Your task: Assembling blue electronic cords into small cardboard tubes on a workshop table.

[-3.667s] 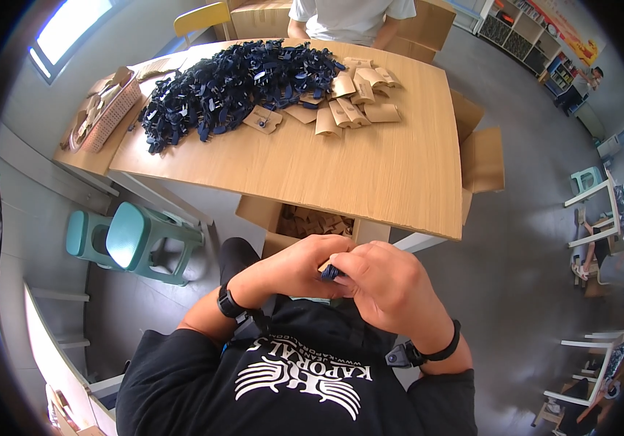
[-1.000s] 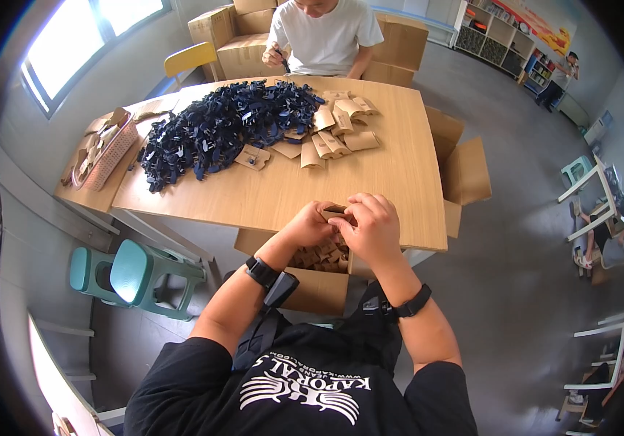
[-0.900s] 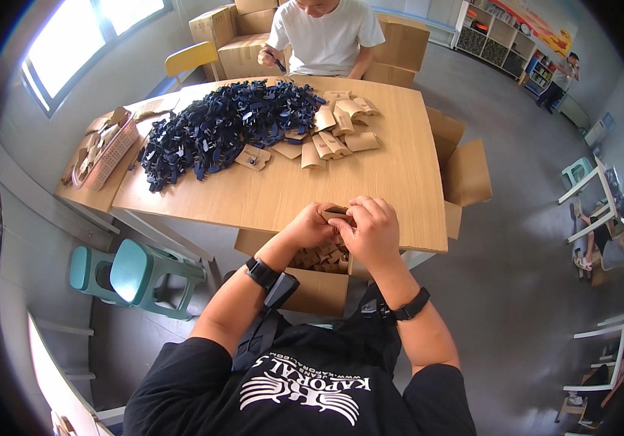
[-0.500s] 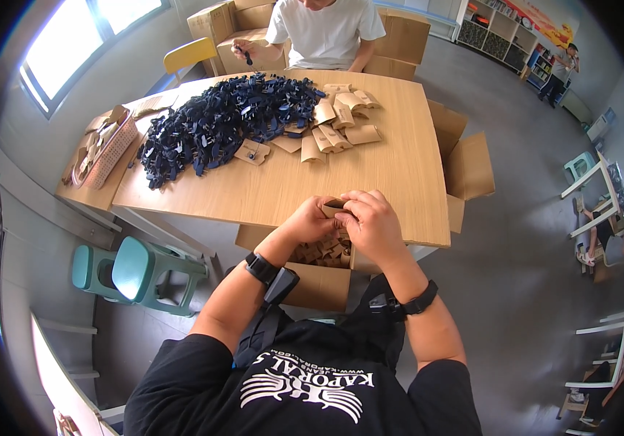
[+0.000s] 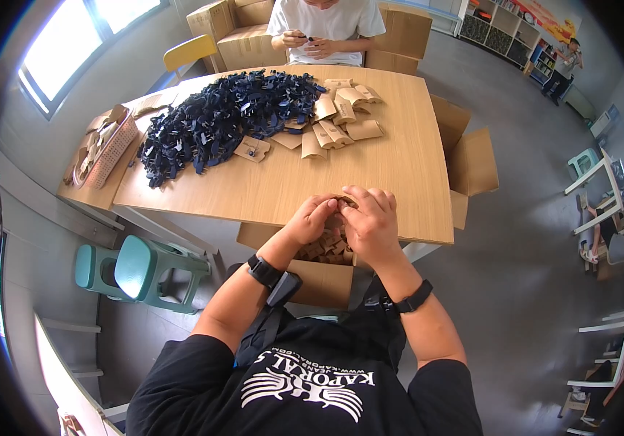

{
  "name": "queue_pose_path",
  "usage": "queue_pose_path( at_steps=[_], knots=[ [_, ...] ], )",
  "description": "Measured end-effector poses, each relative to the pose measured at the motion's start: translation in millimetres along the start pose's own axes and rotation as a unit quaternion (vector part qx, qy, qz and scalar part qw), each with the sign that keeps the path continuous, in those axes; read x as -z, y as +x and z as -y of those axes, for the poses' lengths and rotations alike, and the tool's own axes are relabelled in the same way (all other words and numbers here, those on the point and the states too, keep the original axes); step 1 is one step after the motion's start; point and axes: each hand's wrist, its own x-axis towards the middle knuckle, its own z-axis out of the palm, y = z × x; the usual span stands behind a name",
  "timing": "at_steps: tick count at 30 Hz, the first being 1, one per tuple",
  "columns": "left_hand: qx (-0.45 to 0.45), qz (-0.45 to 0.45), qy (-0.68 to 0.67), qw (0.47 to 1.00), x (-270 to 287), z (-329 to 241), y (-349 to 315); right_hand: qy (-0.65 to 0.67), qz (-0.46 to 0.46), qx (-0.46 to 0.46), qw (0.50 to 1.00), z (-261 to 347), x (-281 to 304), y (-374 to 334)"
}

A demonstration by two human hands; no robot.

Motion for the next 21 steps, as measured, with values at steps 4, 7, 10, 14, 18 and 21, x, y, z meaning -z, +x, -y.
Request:
queue_pose_path(
  at_steps=[4,7,10,14,18,21],
  knots=[
    [0.016,-0.039,-0.014,0.999,-8.4,-5.9,-1.7,0.008,-0.015,-0.027,0.999,-5.3,1.4,-0.8],
    [0.029,-0.049,-0.019,0.998,-12.7,-10.0,-4.7,0.01,-0.01,-0.043,0.999,-6.6,2.4,-2.0],
    [0.009,-0.042,-0.01,0.999,-16.6,-17.6,-4.5,0.029,-0.013,-0.064,0.997,-5.8,1.3,-3.6],
    [0.039,-0.016,-0.011,0.999,-9.3,-12.8,-7.8,0.091,-0.062,-0.101,0.989,3.2,-2.6,-0.7],
    [0.058,0.002,-0.024,0.998,-6.0,-9.0,-11.4,0.109,-0.035,-0.052,0.992,-5.3,-7.3,-9.9],
    [0.069,0.008,-0.076,0.995,-5.7,-12.6,-14.7,0.08,-0.049,-0.001,0.996,-5.2,-7.6,-10.0]
  ],
)
